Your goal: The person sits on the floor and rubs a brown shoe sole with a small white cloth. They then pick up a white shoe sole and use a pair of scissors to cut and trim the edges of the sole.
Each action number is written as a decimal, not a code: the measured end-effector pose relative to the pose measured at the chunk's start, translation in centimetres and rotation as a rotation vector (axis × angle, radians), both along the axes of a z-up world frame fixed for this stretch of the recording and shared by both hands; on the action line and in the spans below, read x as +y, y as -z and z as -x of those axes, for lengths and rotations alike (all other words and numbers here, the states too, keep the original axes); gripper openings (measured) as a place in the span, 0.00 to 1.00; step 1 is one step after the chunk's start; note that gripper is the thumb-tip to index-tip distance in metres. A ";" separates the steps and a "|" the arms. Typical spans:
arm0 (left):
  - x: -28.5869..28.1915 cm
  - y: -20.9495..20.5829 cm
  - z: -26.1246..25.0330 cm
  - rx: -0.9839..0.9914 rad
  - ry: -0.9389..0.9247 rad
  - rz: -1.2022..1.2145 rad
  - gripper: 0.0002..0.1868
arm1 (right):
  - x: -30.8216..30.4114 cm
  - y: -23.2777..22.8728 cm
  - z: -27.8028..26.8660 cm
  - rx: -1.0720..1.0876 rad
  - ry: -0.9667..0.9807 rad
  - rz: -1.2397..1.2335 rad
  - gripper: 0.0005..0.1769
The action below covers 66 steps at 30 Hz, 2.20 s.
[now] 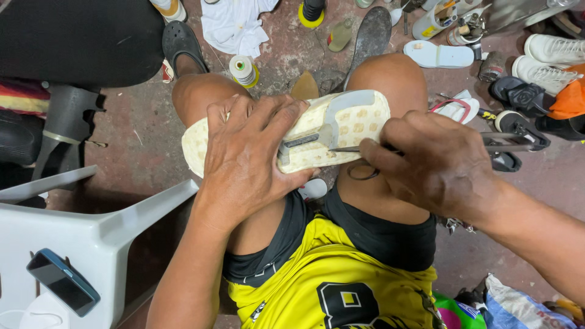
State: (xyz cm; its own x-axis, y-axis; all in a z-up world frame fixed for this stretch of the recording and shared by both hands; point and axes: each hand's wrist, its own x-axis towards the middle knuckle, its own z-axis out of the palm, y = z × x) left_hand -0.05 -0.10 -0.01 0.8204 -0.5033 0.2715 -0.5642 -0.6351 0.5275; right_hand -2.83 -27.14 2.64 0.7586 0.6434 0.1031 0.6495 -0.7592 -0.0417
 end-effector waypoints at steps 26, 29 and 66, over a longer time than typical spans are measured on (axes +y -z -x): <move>0.0 0.0 -0.1 0.004 -0.007 0.009 0.43 | -0.5 0.4 0.0 0.046 0.034 -0.077 0.16; 0.1 0.2 -0.1 -0.010 -0.001 0.002 0.43 | -0.6 0.4 0.1 0.040 0.030 -0.093 0.17; -0.3 0.3 0.6 -0.024 -0.026 -0.017 0.44 | 0.5 0.2 0.7 -0.077 0.086 -0.062 0.16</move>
State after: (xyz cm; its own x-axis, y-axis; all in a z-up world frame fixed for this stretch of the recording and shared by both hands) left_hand -0.61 -0.45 -0.26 0.8265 -0.4868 0.2827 -0.5599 -0.6582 0.5034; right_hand -3.49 -26.64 2.48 0.7993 0.5665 0.2004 0.5848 -0.8100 -0.0427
